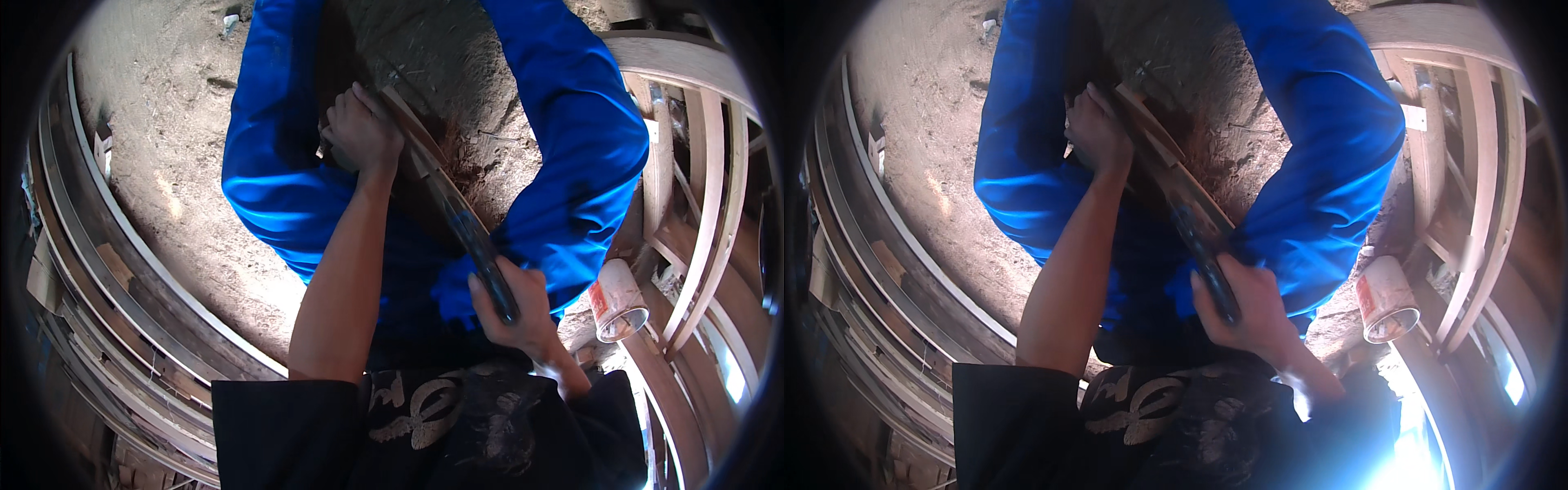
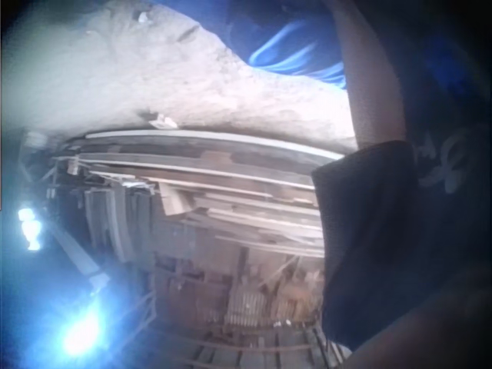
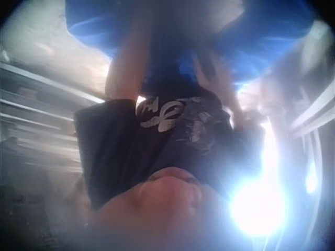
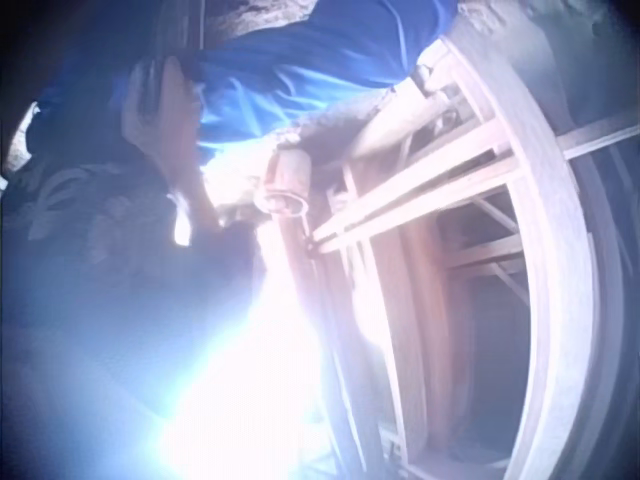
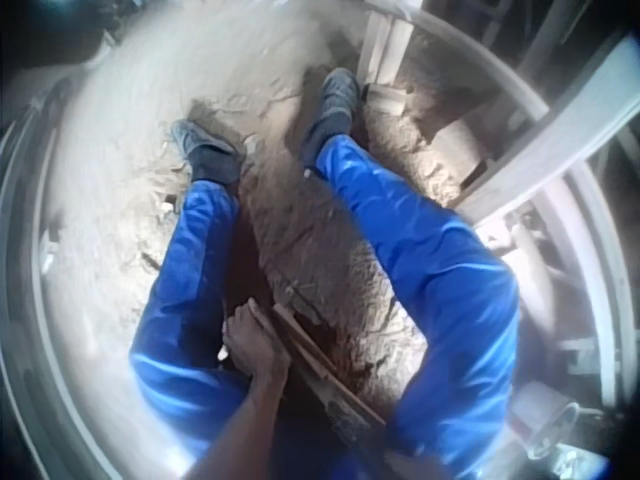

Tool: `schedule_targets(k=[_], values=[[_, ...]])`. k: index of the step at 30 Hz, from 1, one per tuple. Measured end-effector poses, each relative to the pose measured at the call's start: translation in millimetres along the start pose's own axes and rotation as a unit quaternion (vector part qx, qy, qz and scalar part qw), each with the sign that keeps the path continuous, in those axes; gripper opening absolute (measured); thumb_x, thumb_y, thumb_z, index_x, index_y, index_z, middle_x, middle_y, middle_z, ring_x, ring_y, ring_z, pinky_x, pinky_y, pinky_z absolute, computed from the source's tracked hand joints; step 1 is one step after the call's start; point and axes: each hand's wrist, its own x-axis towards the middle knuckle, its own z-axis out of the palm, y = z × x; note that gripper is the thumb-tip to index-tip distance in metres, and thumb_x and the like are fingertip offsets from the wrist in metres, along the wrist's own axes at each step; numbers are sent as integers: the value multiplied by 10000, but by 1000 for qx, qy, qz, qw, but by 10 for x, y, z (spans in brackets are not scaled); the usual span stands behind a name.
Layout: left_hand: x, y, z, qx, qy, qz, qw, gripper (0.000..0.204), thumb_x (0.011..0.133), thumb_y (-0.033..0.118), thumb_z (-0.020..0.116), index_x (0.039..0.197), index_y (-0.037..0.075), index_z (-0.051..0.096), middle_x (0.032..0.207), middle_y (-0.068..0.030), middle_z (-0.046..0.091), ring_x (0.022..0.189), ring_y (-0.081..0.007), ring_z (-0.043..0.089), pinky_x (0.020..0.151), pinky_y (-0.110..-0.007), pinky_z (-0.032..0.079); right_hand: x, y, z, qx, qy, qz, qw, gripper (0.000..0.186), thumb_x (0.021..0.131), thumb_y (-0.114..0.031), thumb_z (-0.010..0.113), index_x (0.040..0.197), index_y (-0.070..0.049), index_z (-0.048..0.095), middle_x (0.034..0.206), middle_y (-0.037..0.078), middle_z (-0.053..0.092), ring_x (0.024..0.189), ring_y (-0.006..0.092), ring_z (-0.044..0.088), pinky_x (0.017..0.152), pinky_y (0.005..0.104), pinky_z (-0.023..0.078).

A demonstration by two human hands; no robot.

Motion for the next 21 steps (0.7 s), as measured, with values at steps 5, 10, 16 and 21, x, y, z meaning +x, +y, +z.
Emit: schedule_targets(k=[5,10,16,21], values=[[47,18,-50,-2,-79,-56,995,434,1036,261,353,785,45,633,804,-155,638,831,-357,588,833,-516,426,-58,-91,15,15,7,39,999,113,845,-65,695,897,-10,612,547,90,532,432,229,551,439,314,394],[81,71,-120,-3,-122,-109,986,462,1037,286,337,803,31,643,813,-179,650,858,-374,596,824,-510,433,-537,-95,-251,-16,-10,44,999,223,835,-40,696,1039,39,650,546,90,526,425,201,539,446,287,386],[29,-63,48,29,-124,-86,988,493,1041,302,325,837,-6,651,816,-222,645,850,-415,596,791,-533,448,45,-84,-57,7,-16,39,999,175,782,2,699,939,37,631,555,87,545,463,251,570,471,324,410],[50,-101,20,-4,-126,-104,987,514,1034,313,334,855,-39,664,841,-283,633,845,-456,603,815,-554,462,-569,-148,-251,-22,82,17,996,161,725,1,732,827,5,607,621,145,596,508,309,594,506,375,447]])
